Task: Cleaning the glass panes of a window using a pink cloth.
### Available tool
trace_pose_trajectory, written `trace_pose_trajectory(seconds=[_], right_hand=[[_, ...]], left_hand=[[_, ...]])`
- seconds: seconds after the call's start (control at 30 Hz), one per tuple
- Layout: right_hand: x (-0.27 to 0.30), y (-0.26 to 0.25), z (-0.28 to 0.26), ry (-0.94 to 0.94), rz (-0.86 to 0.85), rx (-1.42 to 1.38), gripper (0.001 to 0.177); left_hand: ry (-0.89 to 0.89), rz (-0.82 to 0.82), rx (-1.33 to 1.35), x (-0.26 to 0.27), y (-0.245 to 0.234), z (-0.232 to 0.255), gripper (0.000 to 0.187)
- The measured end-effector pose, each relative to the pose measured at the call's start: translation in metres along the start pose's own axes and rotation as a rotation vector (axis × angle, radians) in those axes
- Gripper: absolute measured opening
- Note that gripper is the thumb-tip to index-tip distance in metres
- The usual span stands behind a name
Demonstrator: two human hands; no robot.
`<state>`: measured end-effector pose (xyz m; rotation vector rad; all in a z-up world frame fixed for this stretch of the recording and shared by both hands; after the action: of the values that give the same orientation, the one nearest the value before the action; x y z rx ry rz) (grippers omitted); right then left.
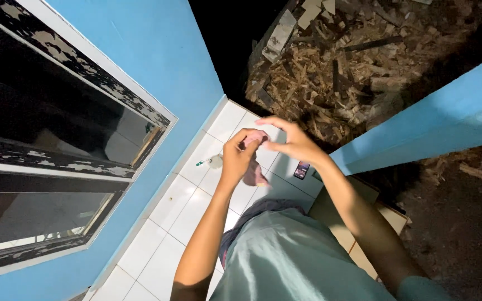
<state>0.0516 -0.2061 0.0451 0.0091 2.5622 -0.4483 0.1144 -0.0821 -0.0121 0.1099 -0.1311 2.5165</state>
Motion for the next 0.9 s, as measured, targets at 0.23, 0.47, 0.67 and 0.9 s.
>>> trace_pose_trajectory(seconds=[0.23,0.47,0.67,0.9], right_hand=[[0.021,0.02,0.06,0.278,-0.013,-0.169,0.031],[0.013,0.022,0.061,0.317,0.04,-0.189,0.012],[0.011,0.022,0.06,0.301,0.083,-0.227,0.01],[0.013,-0.004,0.075,0.295,0.214,-0.238,0.006]], left_hand=[[-0.171,0.03,0.212,0.008,-0.007,-0.018,0.017],[-0.263,-0.089,0.107,0.021,0.009,-0.039,0.036],[-0.341,-0.01,-0.295,0.024,0.001,-0.081,0.028],[-0.167,0.329,-0.642,0.035,-0.046,-0.089,0.021]])
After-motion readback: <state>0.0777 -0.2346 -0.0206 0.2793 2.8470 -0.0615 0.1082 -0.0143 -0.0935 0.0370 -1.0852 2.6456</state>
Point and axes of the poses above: each hand's wrist, its own x-axis away from the middle knuckle, its own y-axis out of the palm, z = x × y, the point moved 10 cm from there along -x, towards the middle knuckle, and after that the axes turned 14 degrees about -y, right-handed, at the moved point
